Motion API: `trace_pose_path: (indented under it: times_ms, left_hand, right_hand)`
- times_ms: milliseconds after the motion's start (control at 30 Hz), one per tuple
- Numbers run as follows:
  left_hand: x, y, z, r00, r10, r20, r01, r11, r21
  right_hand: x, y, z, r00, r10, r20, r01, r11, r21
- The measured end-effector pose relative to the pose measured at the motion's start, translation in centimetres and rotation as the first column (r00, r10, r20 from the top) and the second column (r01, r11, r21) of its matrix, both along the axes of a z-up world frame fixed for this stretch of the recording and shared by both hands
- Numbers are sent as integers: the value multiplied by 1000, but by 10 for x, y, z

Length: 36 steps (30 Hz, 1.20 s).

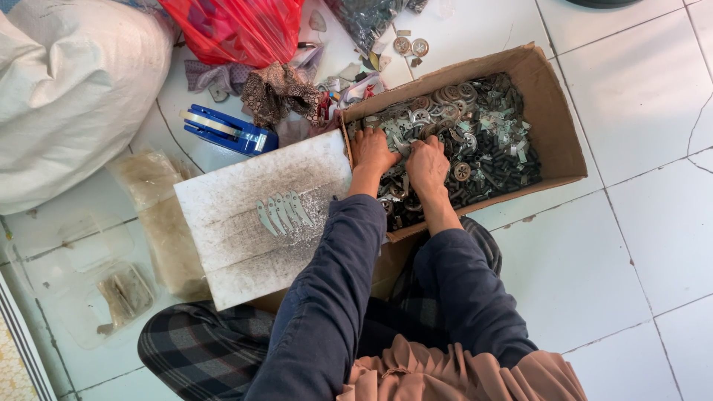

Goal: Sorting small metal components from a large box and placing them into individual plastic bags on the floor.

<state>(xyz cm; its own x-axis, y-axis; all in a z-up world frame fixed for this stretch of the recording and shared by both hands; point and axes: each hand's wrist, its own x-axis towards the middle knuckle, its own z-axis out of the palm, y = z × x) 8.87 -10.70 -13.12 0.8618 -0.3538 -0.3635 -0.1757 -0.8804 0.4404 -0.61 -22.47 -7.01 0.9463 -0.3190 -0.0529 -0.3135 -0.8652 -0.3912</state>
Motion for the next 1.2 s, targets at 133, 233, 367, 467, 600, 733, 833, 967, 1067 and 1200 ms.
trace_pose_path:
  times_ms: [133, 233, 367, 467, 600, 733, 833, 967, 1067, 1200]
  left_hand:
    - [1, -1, -1, 1000, 7, -17, -7, 1000, -7]
    - [5, -5, -26, 1000, 5, -22, -6, 999, -45]
    - [0, -2, -10, 998, 40, -54, -49, 982, -185]
    - [-5, 0, 22, 993, 89, -82, -106, 968, -226]
    - [-17, 9, 78, 976, 217, -5, -202, 896, -396]
    - [-24, 15, 103, 964, 231, 129, -149, 878, -455]
    - [-27, 20, 108, 912, 333, 240, -155, 820, -551]
    - [-30, 20, 95, 966, 197, 168, -90, 864, -495]
    - [-35, 23, 103, 993, 107, -43, -113, 822, -558]
    - [-29, 22, 71, 938, 319, -138, -290, 497, -818]
  right_hand:
    - [-1, 1, 5, 1000, 0, 7, 0, 1000, 11]
    - [-1, 4, 16, 999, 7, 52, -9, 999, 36]
    - [-2, 5, 19, 994, 16, 105, -23, 997, 71]
    - [-4, 6, 17, 990, 32, 134, -44, 995, 85]
    - [-3, 9, 27, 980, 40, 196, -60, 994, 97]
    - [-4, 4, 17, 976, 6, 216, -29, 994, 101]
    - [-5, 3, 18, 976, -13, 218, -10, 994, 108]
    - [-5, 2, 13, 978, -34, 207, 13, 995, 101]
    - [-4, 0, 5, 982, -48, 184, 33, 996, 84]
    - [-3, -5, -7, 981, -59, 185, 44, 996, 82]
